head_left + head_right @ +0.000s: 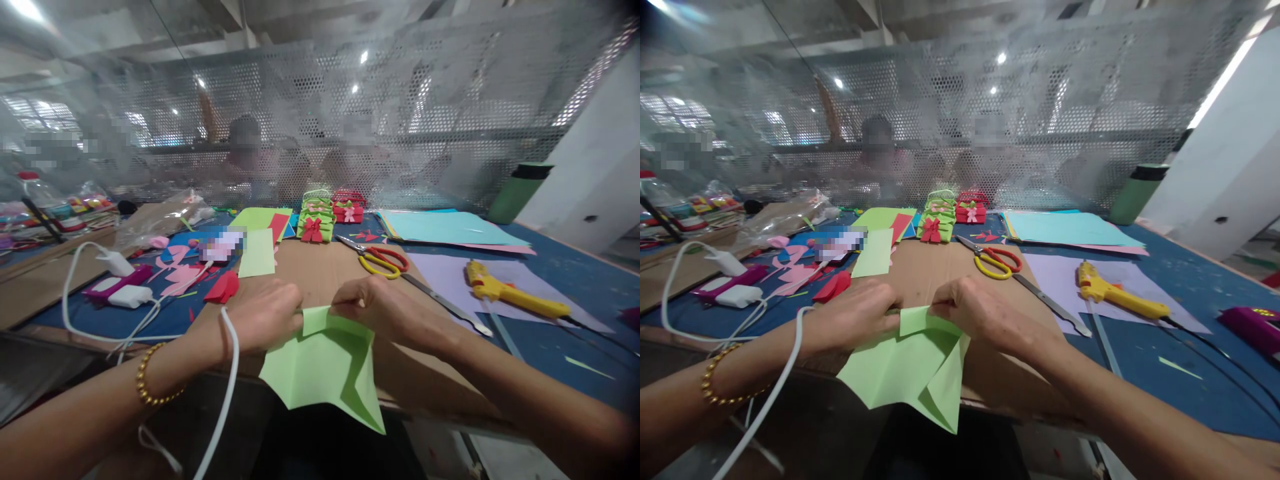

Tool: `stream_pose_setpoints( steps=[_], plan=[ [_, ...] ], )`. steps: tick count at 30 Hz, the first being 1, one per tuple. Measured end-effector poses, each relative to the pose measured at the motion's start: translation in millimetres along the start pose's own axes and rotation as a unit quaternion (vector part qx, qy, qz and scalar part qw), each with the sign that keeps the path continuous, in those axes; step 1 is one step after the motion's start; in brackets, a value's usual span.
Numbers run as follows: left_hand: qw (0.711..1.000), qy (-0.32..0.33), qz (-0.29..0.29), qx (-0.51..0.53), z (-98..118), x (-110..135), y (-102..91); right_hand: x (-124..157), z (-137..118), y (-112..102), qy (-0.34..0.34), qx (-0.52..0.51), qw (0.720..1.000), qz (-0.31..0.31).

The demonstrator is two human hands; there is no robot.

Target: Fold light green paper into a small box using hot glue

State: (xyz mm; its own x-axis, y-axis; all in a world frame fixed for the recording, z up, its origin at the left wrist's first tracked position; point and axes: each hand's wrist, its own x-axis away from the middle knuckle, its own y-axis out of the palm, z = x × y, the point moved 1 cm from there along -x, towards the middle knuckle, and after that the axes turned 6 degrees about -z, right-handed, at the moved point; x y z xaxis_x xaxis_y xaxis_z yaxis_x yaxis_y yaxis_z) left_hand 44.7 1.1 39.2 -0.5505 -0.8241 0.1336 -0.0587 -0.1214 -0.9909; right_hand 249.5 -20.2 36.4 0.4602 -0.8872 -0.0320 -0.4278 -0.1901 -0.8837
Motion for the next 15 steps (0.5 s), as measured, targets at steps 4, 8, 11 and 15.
stream_pose_setpoints(
  steps=[4, 8, 11, 15],
  plan=[
    [0.999, -0.021, 0.029, -0.03, 0.0, 1.5, 2.2, 0.4, -2.0, -1.8, 0.018, 0.01, 1.0, -0.01],
    [0.998, -0.034, 0.039, -0.043, -0.5, 2.5, 1.5, -0.3, 0.0, -1.0, 0.023, 0.019, 1.0, -0.008],
    [0.998, -0.032, 0.032, -0.041, -1.4, 1.2, 1.3, -0.8, 1.5, 0.8, 0.025, 0.024, 0.999, -0.005],
    [0.999, -0.021, 0.017, -0.036, -2.5, -1.5, 1.1, -0.6, -3.8, -1.4, 0.014, 0.026, 0.999, -0.019]
  ],
)
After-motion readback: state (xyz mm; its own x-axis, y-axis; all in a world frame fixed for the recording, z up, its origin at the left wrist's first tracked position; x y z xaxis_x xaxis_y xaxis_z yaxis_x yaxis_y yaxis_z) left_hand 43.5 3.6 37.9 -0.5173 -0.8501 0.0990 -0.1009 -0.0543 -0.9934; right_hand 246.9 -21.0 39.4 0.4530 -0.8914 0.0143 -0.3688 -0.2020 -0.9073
